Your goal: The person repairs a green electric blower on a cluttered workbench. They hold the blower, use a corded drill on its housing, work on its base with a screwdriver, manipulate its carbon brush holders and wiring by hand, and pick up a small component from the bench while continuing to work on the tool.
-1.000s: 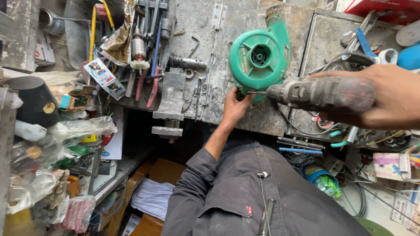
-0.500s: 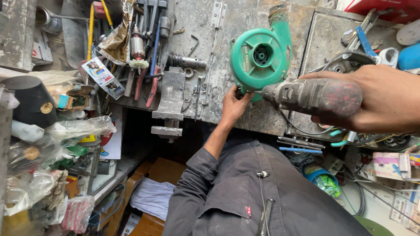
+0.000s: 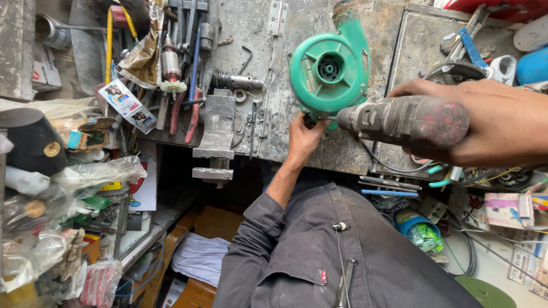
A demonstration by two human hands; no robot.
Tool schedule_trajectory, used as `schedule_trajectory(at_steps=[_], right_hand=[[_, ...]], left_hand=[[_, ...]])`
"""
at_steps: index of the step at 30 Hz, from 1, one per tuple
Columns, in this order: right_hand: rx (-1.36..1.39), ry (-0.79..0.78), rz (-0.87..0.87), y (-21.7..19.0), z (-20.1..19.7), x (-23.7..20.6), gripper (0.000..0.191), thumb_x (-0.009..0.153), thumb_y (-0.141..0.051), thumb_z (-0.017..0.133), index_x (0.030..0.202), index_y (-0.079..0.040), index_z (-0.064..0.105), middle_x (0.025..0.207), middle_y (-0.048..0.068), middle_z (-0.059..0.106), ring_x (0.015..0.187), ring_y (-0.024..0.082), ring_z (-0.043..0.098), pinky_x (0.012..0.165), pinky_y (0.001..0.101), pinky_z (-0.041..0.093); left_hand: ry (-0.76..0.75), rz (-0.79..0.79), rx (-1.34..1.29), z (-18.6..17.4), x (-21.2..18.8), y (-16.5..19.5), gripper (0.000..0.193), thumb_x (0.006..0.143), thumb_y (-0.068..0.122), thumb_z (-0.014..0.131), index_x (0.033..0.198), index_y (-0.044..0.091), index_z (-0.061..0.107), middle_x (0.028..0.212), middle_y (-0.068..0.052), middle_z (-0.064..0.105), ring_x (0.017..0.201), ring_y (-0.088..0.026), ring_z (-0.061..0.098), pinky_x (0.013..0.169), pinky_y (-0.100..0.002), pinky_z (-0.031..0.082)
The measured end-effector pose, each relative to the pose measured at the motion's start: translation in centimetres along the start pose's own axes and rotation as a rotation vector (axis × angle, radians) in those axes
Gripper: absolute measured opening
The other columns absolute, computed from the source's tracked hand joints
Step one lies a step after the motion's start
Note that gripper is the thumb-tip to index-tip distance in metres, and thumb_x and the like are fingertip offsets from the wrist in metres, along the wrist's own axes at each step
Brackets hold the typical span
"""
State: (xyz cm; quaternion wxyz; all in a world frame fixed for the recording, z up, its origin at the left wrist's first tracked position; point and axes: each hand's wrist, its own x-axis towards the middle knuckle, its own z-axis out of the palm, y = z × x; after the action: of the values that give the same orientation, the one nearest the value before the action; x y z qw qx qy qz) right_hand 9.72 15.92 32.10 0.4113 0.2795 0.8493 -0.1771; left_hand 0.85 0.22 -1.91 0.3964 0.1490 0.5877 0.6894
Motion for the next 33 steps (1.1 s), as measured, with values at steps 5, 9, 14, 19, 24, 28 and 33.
schedule_trajectory(at_steps=[5, 9, 14, 19, 24, 28, 33], right_hand=[[0.016, -0.011, -0.006, -0.1, 0.5, -0.1, 0.085, 0.078, -0.047, 0.083, 0.150, -0.036, 0.038, 0.090, 0.008, 0.082, 0.089, 0.031, 0.079, 0.081, 0.0454, 0.060], [-0.085, 0.006, -0.079, 0.6, 0.6, -0.2, 0.088, 0.078, -0.046, 0.079, 0.155, -0.034, 0.037, 0.086, 0.009, 0.082, 0.087, 0.031, 0.079, 0.079, 0.0442, 0.060], [-0.063, -0.044, -0.066, 1.8, 0.3, 0.2, 0.089, 0.076, -0.052, 0.083, 0.150, -0.035, 0.037, 0.088, 0.004, 0.080, 0.083, 0.026, 0.081, 0.078, 0.0413, 0.061], [-0.032, 0.020, -0.159, 3.2, 1.4, -0.6, 0.088, 0.077, -0.055, 0.079, 0.155, -0.036, 0.044, 0.083, 0.000, 0.076, 0.078, 0.020, 0.079, 0.075, 0.0375, 0.060], [-0.122, 0.088, -0.092, 5.1, 3.2, -1.6, 0.088, 0.080, -0.056, 0.075, 0.161, -0.042, 0.043, 0.081, -0.003, 0.081, 0.077, 0.019, 0.083, 0.073, 0.0331, 0.063], [0.029, 0.171, -0.113, 7.1, 4.9, -1.8, 0.082, 0.078, -0.056, 0.078, 0.154, -0.041, 0.049, 0.093, -0.004, 0.080, 0.082, 0.018, 0.081, 0.077, 0.0330, 0.061], [0.074, 0.322, -0.343, 9.9, 7.0, -1.6, 0.076, 0.077, -0.054, 0.078, 0.147, -0.039, 0.055, 0.110, -0.006, 0.077, 0.091, 0.017, 0.079, 0.081, 0.0320, 0.060]], left_hand=[[-0.017, 0.006, -0.015, -0.3, 0.0, -0.1, 0.018, 0.092, 0.007, 0.075, 0.108, 0.000, 0.070, 0.094, -0.002, 0.075, 0.083, -0.006, 0.066, 0.073, -0.025, 0.053], [-0.031, 0.011, -0.020, -0.4, 0.0, -0.1, 0.021, 0.092, 0.007, 0.075, 0.110, 0.001, 0.069, 0.095, 0.000, 0.075, 0.084, -0.005, 0.066, 0.074, -0.024, 0.053], [-0.004, -0.011, 0.069, -0.2, -0.3, 0.8, 0.024, 0.092, 0.011, 0.078, 0.111, -0.001, 0.069, 0.093, -0.004, 0.075, 0.081, -0.006, 0.065, 0.071, -0.026, 0.053], [0.133, 0.125, 0.255, 0.4, -1.3, 1.6, 0.056, 0.084, 0.013, 0.082, 0.129, 0.000, 0.051, 0.100, -0.011, 0.074, 0.086, -0.013, 0.072, 0.073, -0.029, 0.058], [0.119, 0.120, 0.218, 0.6, -1.8, 1.9, 0.073, 0.087, 0.013, 0.077, 0.145, 0.003, 0.035, 0.108, -0.014, 0.070, 0.089, -0.019, 0.073, 0.074, -0.032, 0.060], [0.149, 0.294, 0.278, 0.8, -2.4, 1.8, 0.054, 0.092, 0.014, 0.077, 0.136, 0.006, 0.048, 0.118, -0.013, 0.059, 0.095, -0.019, 0.069, 0.076, -0.032, 0.060], [0.202, 0.439, 0.439, 1.2, -3.1, 1.8, 0.020, 0.094, 0.012, 0.075, 0.112, 0.006, 0.070, 0.117, -0.011, 0.054, 0.096, -0.019, 0.061, 0.077, -0.035, 0.055]])
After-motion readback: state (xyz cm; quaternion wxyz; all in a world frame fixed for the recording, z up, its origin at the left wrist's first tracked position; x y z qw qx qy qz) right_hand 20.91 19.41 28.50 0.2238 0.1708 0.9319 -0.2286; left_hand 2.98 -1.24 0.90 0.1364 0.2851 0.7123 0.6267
